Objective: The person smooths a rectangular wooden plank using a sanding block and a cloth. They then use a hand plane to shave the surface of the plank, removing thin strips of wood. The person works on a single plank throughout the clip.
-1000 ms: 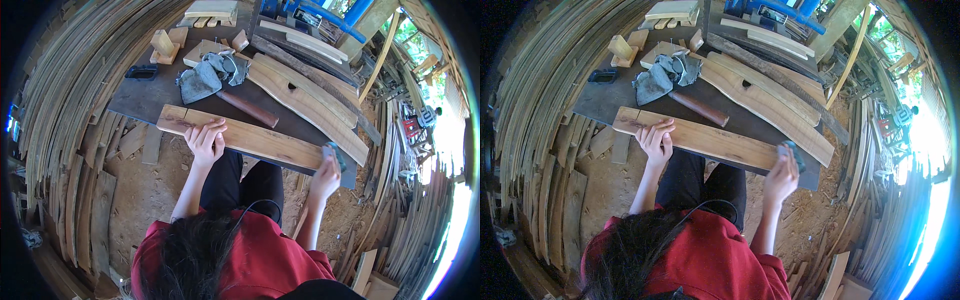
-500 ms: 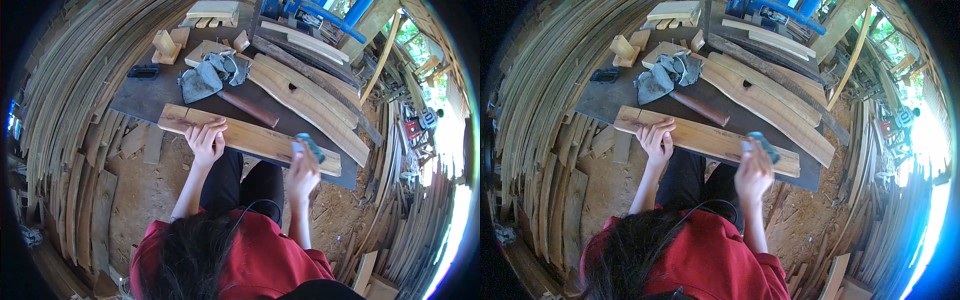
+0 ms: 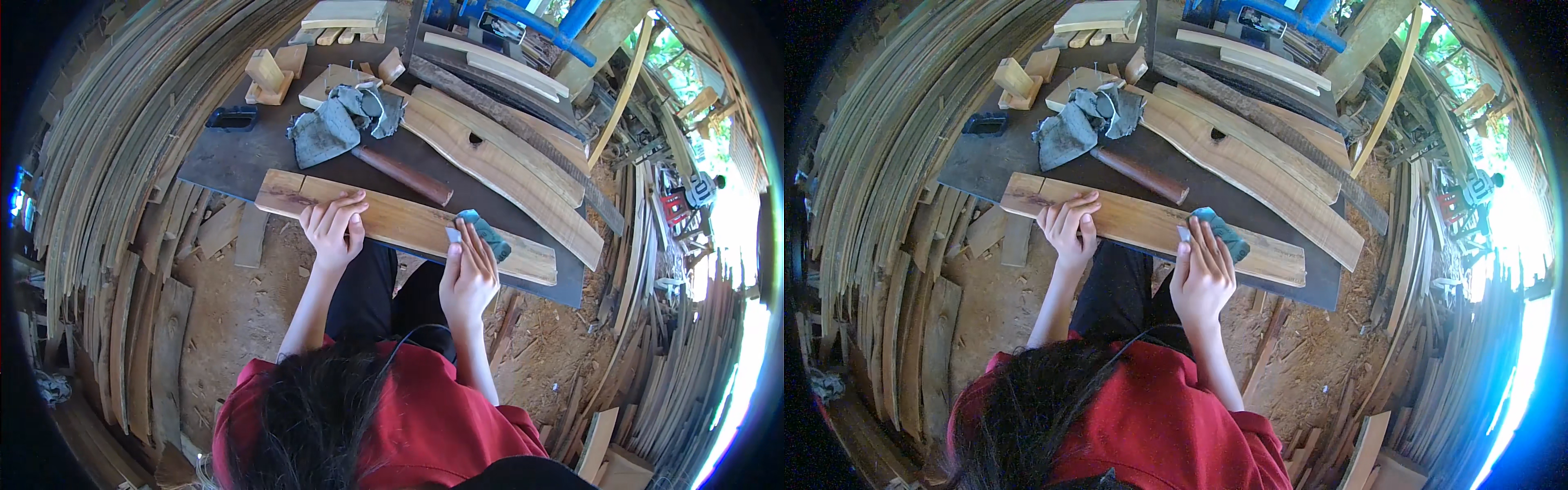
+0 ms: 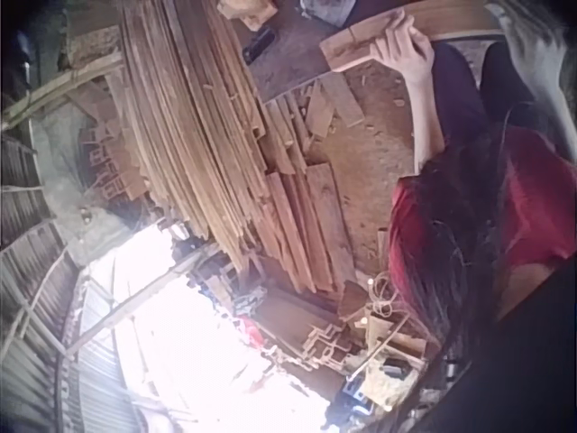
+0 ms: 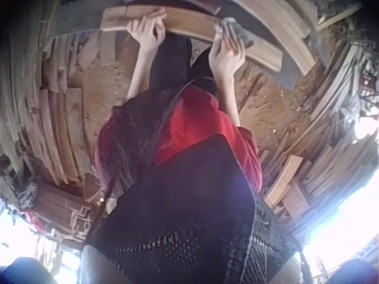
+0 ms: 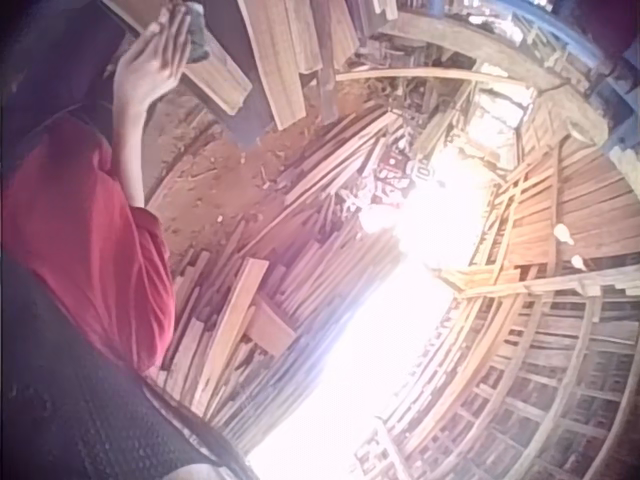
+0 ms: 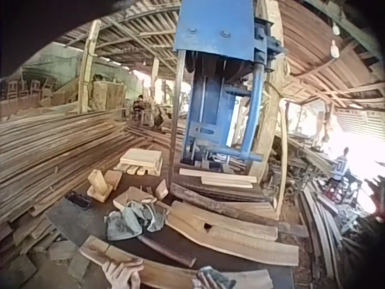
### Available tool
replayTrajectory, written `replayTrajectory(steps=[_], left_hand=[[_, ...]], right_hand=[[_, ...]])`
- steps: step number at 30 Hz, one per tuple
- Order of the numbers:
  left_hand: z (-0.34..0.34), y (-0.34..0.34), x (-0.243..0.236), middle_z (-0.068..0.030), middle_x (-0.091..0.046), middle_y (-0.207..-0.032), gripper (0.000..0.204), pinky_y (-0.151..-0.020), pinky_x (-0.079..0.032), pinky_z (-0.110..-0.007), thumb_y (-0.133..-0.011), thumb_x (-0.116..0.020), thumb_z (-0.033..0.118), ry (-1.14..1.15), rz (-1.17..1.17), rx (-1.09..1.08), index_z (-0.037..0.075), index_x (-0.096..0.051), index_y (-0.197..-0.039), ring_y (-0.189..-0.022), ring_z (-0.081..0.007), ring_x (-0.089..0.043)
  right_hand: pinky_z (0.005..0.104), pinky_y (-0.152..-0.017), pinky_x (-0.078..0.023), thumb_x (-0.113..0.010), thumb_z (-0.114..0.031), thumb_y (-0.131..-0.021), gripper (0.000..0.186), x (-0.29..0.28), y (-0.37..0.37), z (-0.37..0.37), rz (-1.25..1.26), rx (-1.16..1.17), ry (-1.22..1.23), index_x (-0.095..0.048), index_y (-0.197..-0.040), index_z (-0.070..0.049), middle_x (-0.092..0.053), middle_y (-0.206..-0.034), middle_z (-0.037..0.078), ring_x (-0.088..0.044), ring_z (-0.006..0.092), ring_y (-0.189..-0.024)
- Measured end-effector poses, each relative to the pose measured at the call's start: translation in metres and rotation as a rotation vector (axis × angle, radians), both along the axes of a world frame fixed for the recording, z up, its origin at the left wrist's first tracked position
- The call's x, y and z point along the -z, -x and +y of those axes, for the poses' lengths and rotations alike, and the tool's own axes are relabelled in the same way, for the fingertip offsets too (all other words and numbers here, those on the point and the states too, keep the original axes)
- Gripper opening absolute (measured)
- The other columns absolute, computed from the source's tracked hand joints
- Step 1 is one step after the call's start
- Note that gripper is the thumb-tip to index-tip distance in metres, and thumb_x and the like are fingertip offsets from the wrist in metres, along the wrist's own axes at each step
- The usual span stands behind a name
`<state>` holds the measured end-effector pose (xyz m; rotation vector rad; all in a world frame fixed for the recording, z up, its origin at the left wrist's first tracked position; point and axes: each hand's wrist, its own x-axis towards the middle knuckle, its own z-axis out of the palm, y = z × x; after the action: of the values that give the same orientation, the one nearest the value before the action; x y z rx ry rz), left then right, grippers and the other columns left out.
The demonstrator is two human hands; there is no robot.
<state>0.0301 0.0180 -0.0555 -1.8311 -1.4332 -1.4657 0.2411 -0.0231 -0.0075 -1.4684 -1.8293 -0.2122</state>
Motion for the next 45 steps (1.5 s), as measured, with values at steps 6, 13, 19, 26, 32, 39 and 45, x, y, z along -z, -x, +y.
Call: replayTrajectory(steps=[6, 13, 19, 26, 32, 39, 45], left_hand=[[0.000, 0.002, 0.002, 0.0056, -0.070, -0.094, 0.015, -0.079, -0.034, -0.030, -0.087, -0.052, 0.018, -0.016, 0.003, -0.007, 0.015, -0.065, -0.082, -0.083, -0.0122, -0.060], [0.002, -0.001, 0.002, 0.0067, -0.069, -0.094, 0.012, -0.076, -0.034, -0.030, -0.086, -0.053, 0.017, -0.035, -0.002, 0.001, 0.016, -0.065, -0.082, -0.082, -0.0117, -0.060], [0.001, 0.001, 0.001, 0.0063, -0.069, -0.094, 0.012, -0.076, -0.034, -0.030, -0.085, -0.053, 0.016, -0.020, 0.003, 0.001, 0.016, -0.065, -0.082, -0.082, -0.0120, -0.061], [0.002, 0.001, 0.003, 0.0066, -0.069, -0.095, 0.012, -0.077, -0.034, -0.030, -0.085, -0.053, 0.016, -0.037, 0.003, -0.003, 0.017, -0.065, -0.083, -0.083, -0.0118, -0.061], [0.001, 0.000, 0.004, 0.0067, -0.069, -0.096, 0.011, -0.077, -0.034, -0.030, -0.085, -0.053, 0.016, -0.033, 0.005, -0.004, 0.017, -0.065, -0.084, -0.084, -0.0114, -0.061], [0.000, 0.001, 0.000, 0.0036, -0.070, -0.094, 0.020, -0.080, -0.033, -0.030, -0.090, -0.048, 0.018, 0.000, 0.009, 0.002, 0.013, -0.066, -0.083, -0.083, -0.0135, -0.060], [-0.001, 0.000, 0.000, 0.0035, -0.070, -0.094, 0.019, -0.080, -0.033, -0.030, -0.089, -0.049, 0.016, -0.001, -0.004, 0.004, 0.013, -0.066, -0.083, -0.083, -0.0134, -0.060]], right_hand=[[0.0369, -0.083, -0.050, -0.047, -0.015, -0.093, 0.024, 0.004, -0.070, 0.001, -0.006, 0.260, 0.008, -0.068, -0.100, -0.005, -0.067, -0.108, 0.011, -0.066, 0.0272, -0.094], [0.0383, -0.077, -0.051, -0.045, -0.019, -0.095, 0.026, 0.006, -0.075, 0.001, -0.013, 0.491, 0.007, -0.068, -0.098, -0.005, -0.067, -0.106, 0.012, -0.065, 0.0308, -0.089], [0.0393, -0.089, -0.048, -0.048, -0.012, -0.091, 0.024, 0.000, 0.010, -0.003, 0.037, -0.062, -0.039, -0.068, -0.097, -0.001, -0.068, -0.105, 0.011, -0.064, 0.0253, -0.102], [0.0407, -0.089, -0.047, -0.042, -0.010, -0.092, 0.029, 0.019, -0.081, -0.005, -0.021, 0.161, -0.179, -0.068, -0.091, 0.002, -0.068, -0.103, 0.014, -0.064, 0.0290, -0.101], [0.0423, -0.089, -0.046, -0.039, -0.013, -0.094, 0.033, 0.018, -0.070, -0.006, 0.021, 0.254, -0.204, -0.068, -0.096, 0.002, -0.068, -0.104, 0.013, -0.065, 0.0298, -0.099], [0.0388, -0.091, -0.046, -0.044, -0.016, -0.092, 0.029, 0.014, 0.005, -0.005, 0.077, -0.225, -0.090, -0.069, -0.093, -0.001, -0.069, -0.104, 0.009, -0.064, 0.0237, -0.102], [0.0429, -0.087, -0.047, -0.036, -0.019, -0.097, 0.038, 0.028, -0.085, -0.010, -0.031, 0.054, -0.224, -0.068, -0.092, 0.001, -0.069, -0.098, 0.013, -0.065, 0.0301, -0.099]])
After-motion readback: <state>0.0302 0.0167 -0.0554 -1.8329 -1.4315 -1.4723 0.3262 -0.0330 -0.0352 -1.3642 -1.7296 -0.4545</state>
